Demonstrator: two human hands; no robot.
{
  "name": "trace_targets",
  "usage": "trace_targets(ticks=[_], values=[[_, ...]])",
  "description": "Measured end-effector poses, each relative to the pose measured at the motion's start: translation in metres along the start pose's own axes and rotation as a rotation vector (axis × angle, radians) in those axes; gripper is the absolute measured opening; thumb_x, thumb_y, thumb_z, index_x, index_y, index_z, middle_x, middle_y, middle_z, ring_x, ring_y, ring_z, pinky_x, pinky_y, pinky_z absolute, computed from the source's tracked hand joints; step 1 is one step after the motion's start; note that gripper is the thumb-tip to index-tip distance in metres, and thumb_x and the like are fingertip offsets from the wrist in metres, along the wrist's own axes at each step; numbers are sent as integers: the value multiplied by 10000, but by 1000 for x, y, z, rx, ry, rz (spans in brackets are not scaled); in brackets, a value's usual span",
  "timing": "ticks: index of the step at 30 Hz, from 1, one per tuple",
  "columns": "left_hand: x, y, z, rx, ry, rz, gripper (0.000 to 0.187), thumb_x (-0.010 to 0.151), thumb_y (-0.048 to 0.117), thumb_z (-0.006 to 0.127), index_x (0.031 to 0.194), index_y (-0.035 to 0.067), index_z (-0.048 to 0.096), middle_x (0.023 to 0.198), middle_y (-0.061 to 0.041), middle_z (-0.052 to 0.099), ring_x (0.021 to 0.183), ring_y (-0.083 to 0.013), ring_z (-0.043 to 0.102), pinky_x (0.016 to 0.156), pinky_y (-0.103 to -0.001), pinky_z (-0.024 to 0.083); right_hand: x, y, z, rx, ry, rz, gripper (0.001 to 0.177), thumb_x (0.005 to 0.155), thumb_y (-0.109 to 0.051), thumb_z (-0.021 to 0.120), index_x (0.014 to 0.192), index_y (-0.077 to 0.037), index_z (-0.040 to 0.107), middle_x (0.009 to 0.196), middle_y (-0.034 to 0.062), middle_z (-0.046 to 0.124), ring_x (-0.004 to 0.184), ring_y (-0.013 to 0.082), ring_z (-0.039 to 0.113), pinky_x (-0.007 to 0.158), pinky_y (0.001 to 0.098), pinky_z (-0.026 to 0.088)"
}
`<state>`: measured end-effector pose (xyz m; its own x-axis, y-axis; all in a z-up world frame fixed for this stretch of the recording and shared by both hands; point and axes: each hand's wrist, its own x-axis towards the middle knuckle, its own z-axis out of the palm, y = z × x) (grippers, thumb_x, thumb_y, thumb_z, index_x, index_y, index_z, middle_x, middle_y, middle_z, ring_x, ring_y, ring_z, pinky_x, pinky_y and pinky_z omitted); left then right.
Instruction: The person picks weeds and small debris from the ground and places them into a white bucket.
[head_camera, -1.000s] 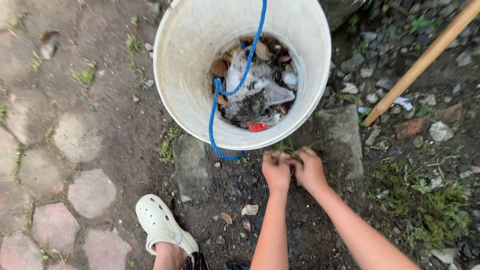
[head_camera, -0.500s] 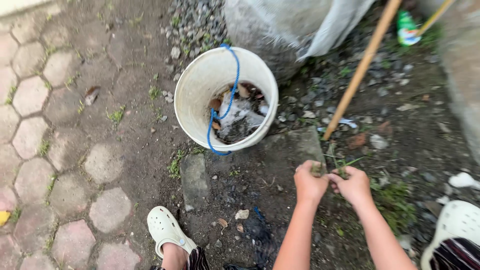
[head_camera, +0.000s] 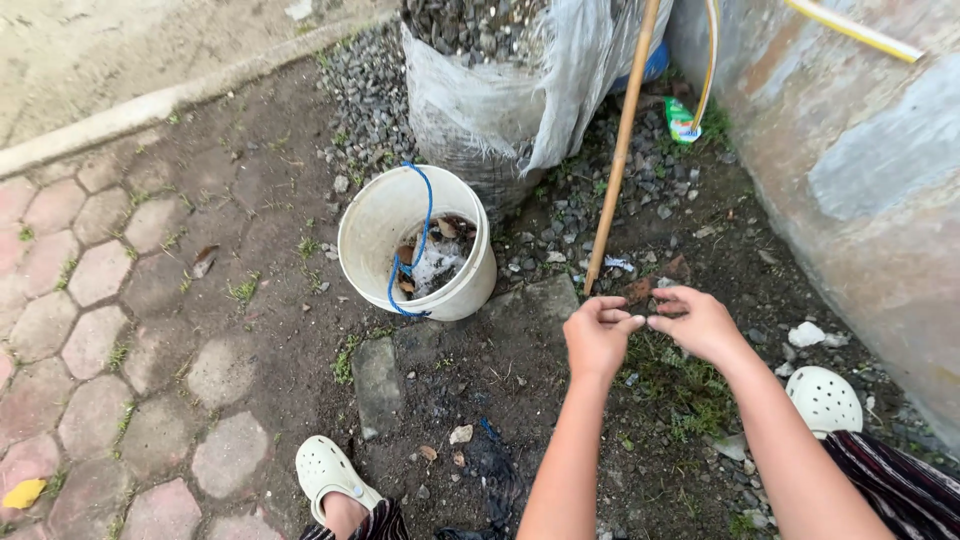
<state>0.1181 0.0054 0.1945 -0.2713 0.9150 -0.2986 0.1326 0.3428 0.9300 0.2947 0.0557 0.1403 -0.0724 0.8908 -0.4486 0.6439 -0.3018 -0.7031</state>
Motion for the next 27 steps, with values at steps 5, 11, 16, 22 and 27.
trace_targets(ticks=[5, 11, 16, 22, 27], values=[[-2, 8, -24, 200, 44, -59, 539, 878, 300, 841, 1319, 60, 644, 1028, -116, 742, 903, -184, 702, 818, -350, 559, -4, -36, 7, -13, -14, -44, 485, 839, -217, 809, 1305, -143, 696, 1154, 96, 789, 1016, 201, 751, 897, 360, 589], [28, -76, -61, -369, 157, -394, 507, 982, 351, 637, 1433, 122, 622, 1267, -156, 678, 1002, -240, 616, 804, -415, 500, 20, -30, 71, 89, -61, 7, 335, 906, -199, 755, 1224, -93, 736, 1027, 104, 802, 892, 196, 777, 788, 351, 626], [51, -144, -101, -397, 248, -470, 487, 989, 353, 591, 1431, 148, 586, 1353, -47, 673, 1185, -183, 635, 961, -384, 509, 66, -10, 146, 16, -96, 19, 336, 886, -185, 781, 1205, -87, 741, 1000, 96, 791, 915, 203, 762, 828, 374, 609], [80, -209, -123, -488, 325, -571, 431, 998, 312, 585, 1394, 147, 613, 1348, -29, 668, 1153, -169, 655, 897, -345, 523, 118, -19, 218, -100, -142, -49, 417, 827, -204, 834, 1215, -89, 732, 1058, 96, 787, 971, 207, 757, 891, 387, 586], [97, -230, -129, -583, 328, -591, 373, 990, 264, 610, 1330, 115, 642, 1316, -27, 698, 1097, -153, 679, 846, -300, 525, 160, -26, 264, -134, -78, -165, 606, 739, -226, 888, 1291, -87, 679, 1146, 144, 716, 976, 273, 728, 875, 401, 582]])
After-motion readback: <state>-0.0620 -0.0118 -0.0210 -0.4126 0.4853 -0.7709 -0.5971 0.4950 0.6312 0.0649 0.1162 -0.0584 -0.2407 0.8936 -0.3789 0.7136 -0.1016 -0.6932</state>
